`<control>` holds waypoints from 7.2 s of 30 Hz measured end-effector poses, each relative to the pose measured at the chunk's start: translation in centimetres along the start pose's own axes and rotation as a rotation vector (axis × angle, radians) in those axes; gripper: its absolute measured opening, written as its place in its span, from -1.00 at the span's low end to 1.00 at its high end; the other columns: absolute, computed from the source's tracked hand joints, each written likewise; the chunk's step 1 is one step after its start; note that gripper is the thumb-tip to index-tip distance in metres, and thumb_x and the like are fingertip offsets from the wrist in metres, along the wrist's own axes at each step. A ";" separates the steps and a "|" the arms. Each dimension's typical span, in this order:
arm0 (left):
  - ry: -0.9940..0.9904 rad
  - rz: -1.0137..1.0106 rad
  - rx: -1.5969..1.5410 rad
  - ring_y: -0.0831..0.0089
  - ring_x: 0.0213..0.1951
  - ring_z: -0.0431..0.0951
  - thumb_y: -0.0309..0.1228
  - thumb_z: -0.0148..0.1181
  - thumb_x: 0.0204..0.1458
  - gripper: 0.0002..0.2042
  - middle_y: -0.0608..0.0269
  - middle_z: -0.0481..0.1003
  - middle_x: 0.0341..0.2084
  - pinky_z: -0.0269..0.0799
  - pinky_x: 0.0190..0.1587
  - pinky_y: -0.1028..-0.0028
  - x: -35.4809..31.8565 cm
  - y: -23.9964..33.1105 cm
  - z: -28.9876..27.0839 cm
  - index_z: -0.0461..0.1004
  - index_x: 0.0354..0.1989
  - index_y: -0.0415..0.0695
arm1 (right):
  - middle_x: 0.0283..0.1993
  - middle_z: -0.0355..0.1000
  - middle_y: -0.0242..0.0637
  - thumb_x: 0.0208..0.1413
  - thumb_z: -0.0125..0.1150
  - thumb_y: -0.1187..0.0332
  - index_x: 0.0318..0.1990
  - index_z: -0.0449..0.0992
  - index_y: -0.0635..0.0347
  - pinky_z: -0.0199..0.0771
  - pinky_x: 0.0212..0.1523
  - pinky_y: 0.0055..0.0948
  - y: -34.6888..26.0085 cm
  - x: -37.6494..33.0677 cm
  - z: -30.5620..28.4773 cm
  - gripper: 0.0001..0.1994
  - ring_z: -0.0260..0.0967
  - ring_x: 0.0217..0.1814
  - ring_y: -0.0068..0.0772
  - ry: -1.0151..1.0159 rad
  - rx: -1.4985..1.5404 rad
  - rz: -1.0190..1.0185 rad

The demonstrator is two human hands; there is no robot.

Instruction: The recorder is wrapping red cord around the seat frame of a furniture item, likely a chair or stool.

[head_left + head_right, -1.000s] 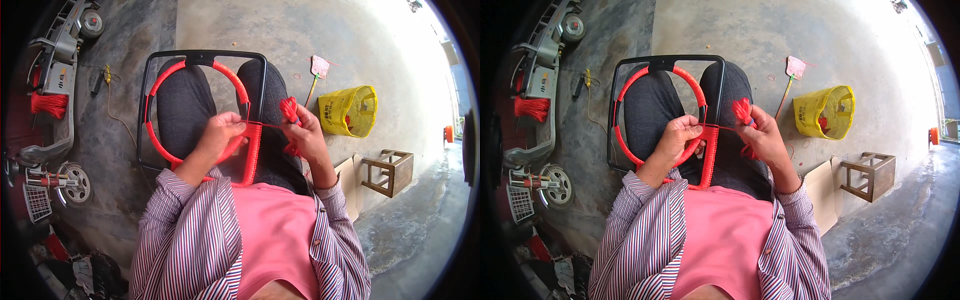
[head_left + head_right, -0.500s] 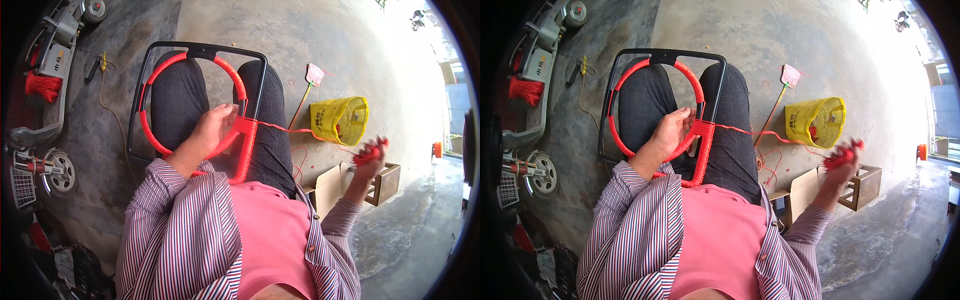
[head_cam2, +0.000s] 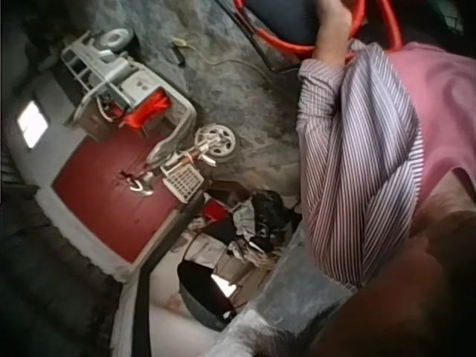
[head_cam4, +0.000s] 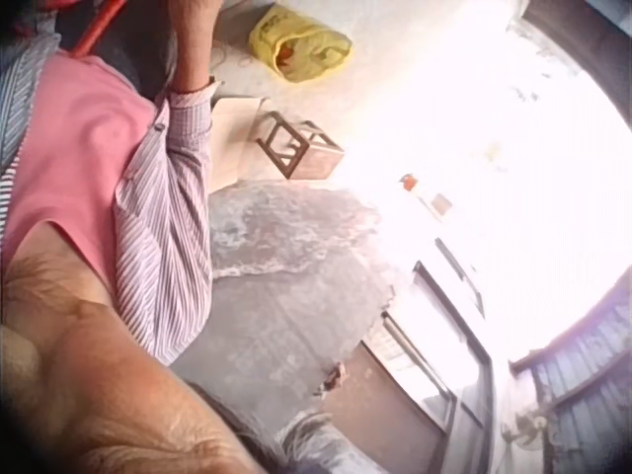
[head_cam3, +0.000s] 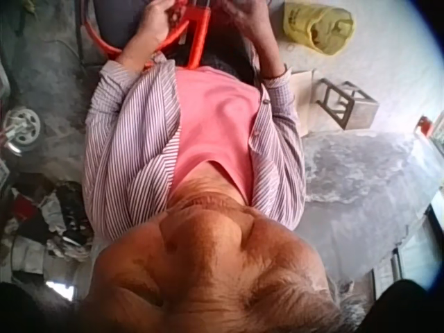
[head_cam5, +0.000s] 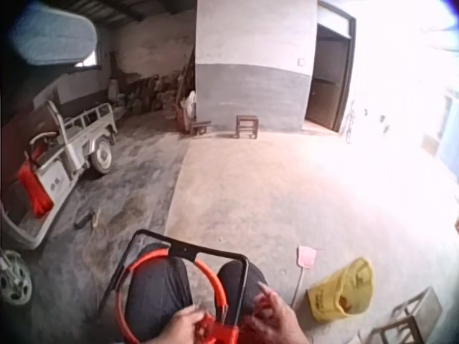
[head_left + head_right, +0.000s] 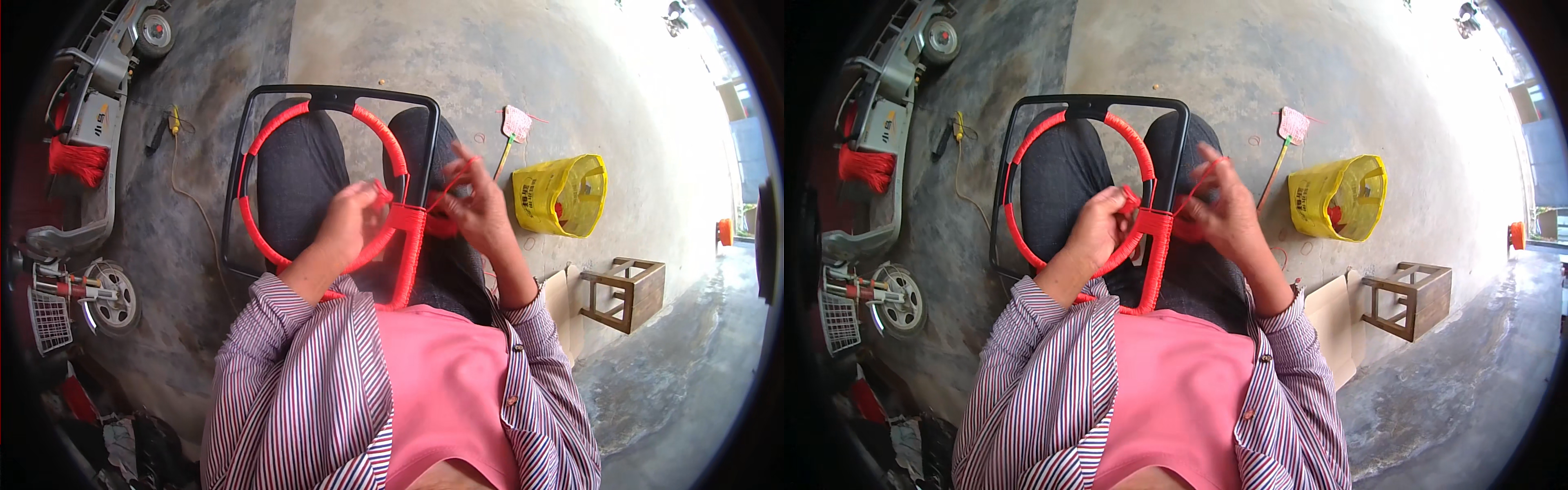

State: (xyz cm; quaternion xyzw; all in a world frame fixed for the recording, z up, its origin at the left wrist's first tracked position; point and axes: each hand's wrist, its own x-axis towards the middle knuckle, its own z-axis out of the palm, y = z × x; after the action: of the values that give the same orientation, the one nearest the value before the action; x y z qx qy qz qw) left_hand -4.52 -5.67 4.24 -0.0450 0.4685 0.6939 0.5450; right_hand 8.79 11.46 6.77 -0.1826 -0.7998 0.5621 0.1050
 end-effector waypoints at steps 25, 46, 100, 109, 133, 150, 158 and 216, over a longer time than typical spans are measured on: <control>-0.195 0.041 0.047 0.43 -0.25 0.50 -0.32 -0.17 0.06 -0.60 0.15 0.47 -0.28 0.43 -0.20 0.44 -0.1 0.6 1.3 0.25 0.07 -0.21 | -0.62 0.04 -0.61 0.26 0.00 0.14 -0.48 0.28 -0.01 0.08 -0.70 -0.64 7.6 -6.7 -16.9 -0.72 -0.06 -0.66 -0.74 0.656 1.122 0.017; -0.188 -0.009 -0.037 0.16 -0.41 0.59 -0.46 -0.15 -0.06 -0.68 -0.15 0.51 -0.24 0.41 -0.67 0.48 1.2 0.0 0.1 0.30 -0.11 -0.30 | -0.69 0.20 -0.52 0.08 0.17 0.41 -0.47 0.43 0.19 0.02 -0.65 -0.63 7.3 -9.6 -5.4 -0.88 0.06 -0.70 -0.70 0.324 0.591 0.349; -0.156 0.056 -0.003 0.46 -0.43 0.54 -0.56 -0.03 0.06 -0.86 0.15 0.52 -0.37 0.45 -0.42 0.51 -0.1 0.1 1.6 0.38 -0.20 -0.25 | -0.49 0.21 -0.55 0.12 0.05 0.42 -0.07 0.48 0.18 0.26 -0.51 -0.65 1.4 -3.4 -3.5 -0.77 0.14 -0.55 -0.73 0.288 0.410 0.161; -0.122 0.043 0.094 0.51 -0.27 0.55 -0.67 0.06 0.05 -0.88 0.16 0.53 -0.31 0.47 -0.15 0.55 0.1 -0.8 0.7 0.40 -0.24 -0.27 | -0.47 0.24 -0.55 0.05 0.12 0.53 -0.33 0.33 0.16 0.12 -0.51 -0.70 -0.7 -3.2 -1.9 -0.91 0.12 -0.51 -0.75 0.045 0.628 0.132; -0.011 -0.066 0.048 0.52 -0.53 0.48 -0.31 -0.16 0.21 -0.80 0.25 0.49 -0.47 0.38 -0.55 0.60 0.1 -0.4 1.9 0.36 -0.16 -0.10 | -0.24 0.38 -0.34 -0.03 0.19 0.59 -0.06 0.46 0.29 0.45 -0.12 -0.49 0.0 0.5 0.4 -0.69 0.37 -0.17 -0.50 -0.049 0.496 0.169; -0.023 0.564 0.220 0.65 -0.51 0.33 -0.39 -0.14 0.17 -0.82 0.37 0.38 -0.56 0.28 -0.39 0.63 -0.8 -0.9 2.1 0.38 -0.38 -0.16 | -0.07 0.39 -0.31 -0.28 0.45 0.34 -0.29 0.55 0.14 0.36 -0.12 -0.38 0.0 1.5 1.8 -0.69 0.30 -0.06 -0.31 0.039 -0.143 -0.462; 0.017 0.194 -0.102 0.58 -0.62 0.21 -0.34 -0.12 0.13 -0.81 0.36 0.25 -0.66 0.15 -0.55 0.56 0.6 -0.5 0.4 0.28 -0.51 -0.10 | -0.04 0.34 -0.37 0.11 0.21 0.36 -0.27 0.54 0.23 0.30 -0.11 -0.54 -0.2 0.9 0.5 -0.87 0.29 -0.10 -0.56 0.085 0.625 -0.037; 0.106 0.412 0.205 0.59 -0.27 0.43 -0.63 -0.06 0.02 -0.68 0.30 0.40 -0.21 0.36 -0.18 0.61 -0.7 -0.9 -0.2 0.31 -0.01 -0.18 | -0.13 0.40 -0.32 -0.27 0.36 0.45 -0.16 0.46 0.05 0.44 -0.19 -0.27 -3.2 5.6 3.1 -0.60 0.36 -0.09 -0.17 0.049 -0.589 -0.554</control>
State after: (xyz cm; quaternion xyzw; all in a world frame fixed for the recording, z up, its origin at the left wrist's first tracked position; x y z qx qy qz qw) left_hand -3.63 -6.36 4.01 0.0709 0.5637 0.7360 0.3682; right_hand 1.97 10.14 8.44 0.0043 -0.9428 0.2546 0.2150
